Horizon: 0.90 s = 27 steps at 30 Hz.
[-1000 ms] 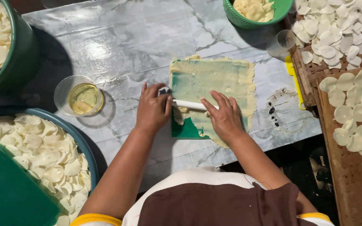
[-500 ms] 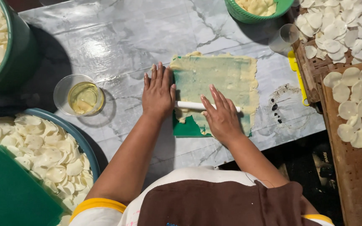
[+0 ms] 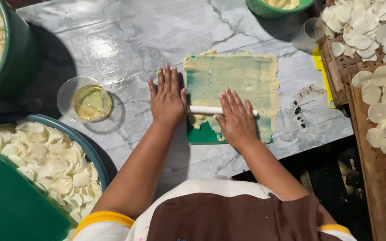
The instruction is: Rolling out dough into thin sheets using a small rolling pin on a silicone mat
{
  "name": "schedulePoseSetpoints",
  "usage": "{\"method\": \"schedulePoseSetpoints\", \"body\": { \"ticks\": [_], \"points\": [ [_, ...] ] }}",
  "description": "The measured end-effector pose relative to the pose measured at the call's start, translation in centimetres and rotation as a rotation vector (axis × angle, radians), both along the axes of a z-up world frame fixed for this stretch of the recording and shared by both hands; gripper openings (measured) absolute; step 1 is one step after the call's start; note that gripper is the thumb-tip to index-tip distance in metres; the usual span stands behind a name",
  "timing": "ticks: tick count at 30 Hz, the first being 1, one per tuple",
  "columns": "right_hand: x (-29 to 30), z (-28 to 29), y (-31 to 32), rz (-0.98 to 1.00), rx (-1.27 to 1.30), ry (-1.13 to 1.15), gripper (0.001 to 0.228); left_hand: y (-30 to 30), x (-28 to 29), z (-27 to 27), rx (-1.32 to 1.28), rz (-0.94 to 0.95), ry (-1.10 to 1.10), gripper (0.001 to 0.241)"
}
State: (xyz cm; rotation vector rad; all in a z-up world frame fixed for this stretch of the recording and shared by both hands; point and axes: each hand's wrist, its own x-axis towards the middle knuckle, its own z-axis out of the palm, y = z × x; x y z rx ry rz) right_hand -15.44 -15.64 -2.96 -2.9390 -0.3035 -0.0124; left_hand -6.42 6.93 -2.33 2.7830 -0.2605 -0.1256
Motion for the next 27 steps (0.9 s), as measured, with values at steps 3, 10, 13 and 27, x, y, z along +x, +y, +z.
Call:
{"method": "schedulePoseSetpoints", "body": {
  "ticks": [3, 10, 13, 27],
  "points": [
    [3.6, 1.6, 0.9, -0.099, -0.051, 0.074, 0.066, -0.2, 2.1, 0.1, -0.002, 0.013, 0.01, 0.072],
    [-1.8, 0.8, 0.6, -0.034, 0.066, 0.028, 0.064, 1.0, -2.7, 1.0, -0.001, -0.023, 0.017, 0.07],
    [1.5, 0.3, -0.2, -0.151, 0.126, -0.033, 0.051, 0.7, -1.0, 2.2, -0.027, -0.023, -0.051, 0.073],
    [-0.5, -2.1, 1.0, -0.235, -0.011, -0.07, 0.067, 0.7, -2.9, -1.0, 0.029, -0.05, -0.04, 0.071]
  ]
}}
